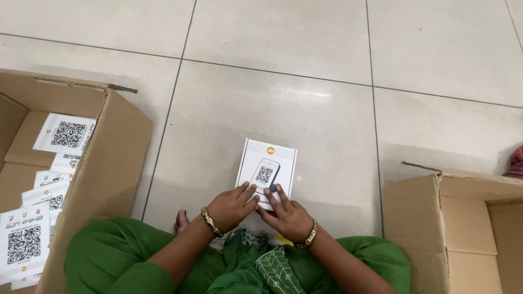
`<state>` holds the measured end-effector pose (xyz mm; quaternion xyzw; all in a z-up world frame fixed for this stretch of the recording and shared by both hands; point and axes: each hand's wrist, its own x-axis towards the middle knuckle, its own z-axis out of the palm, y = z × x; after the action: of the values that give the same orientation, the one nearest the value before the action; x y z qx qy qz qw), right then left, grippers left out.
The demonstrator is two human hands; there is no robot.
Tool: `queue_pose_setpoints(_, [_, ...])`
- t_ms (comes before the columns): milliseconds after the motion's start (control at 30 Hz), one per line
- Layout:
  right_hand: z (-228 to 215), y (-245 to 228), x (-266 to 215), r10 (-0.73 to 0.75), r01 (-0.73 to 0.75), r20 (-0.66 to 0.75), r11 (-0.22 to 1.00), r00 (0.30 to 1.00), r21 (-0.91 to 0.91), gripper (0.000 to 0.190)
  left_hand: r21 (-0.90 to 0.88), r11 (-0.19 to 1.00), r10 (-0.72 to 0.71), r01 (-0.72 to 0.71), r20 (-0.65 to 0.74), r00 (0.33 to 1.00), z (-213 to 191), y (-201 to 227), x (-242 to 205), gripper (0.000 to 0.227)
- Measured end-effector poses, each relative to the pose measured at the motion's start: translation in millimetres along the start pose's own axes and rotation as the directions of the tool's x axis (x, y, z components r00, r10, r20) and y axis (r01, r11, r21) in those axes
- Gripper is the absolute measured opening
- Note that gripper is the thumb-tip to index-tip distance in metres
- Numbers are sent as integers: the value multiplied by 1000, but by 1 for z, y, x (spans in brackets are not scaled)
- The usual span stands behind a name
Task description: The person packs voice boxes into white cardboard containers and arranges them into larger cardboard boxes.
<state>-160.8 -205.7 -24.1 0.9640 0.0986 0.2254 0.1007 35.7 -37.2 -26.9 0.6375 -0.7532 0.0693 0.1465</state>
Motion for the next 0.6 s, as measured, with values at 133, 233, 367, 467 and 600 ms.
queue_pose_setpoints(133, [-6, 4, 4, -13, 13, 2, 1000, 1000, 3, 49, 24, 1000, 17, -16, -16, 1000, -8, -2, 3, 43])
queue_pose_setpoints(233, [-13, 11, 6, -44, 44, 0, 999, 999, -4, 47, 2, 999, 46, -46, 59, 997, -19, -7, 10, 42])
queue_pose_setpoints(367, [-21, 22, 5, -133, 134, 43, 991, 990, -15, 44, 10, 984, 168, -178, 270, 948, -25, -23, 9, 44])
queue_pose_setpoints(467, [-23, 33, 10, -183, 186, 76, 982, 980, -26, 45, 76, 946, 291, -314, 217, 932, -28, -39, 5, 48])
queue_pose_setpoints(600, [-16, 40, 6, -195, 195, 54, 981, 979, -5, 47, 66, 911, 395, -407, 142, 908, -18, -53, 4, 51])
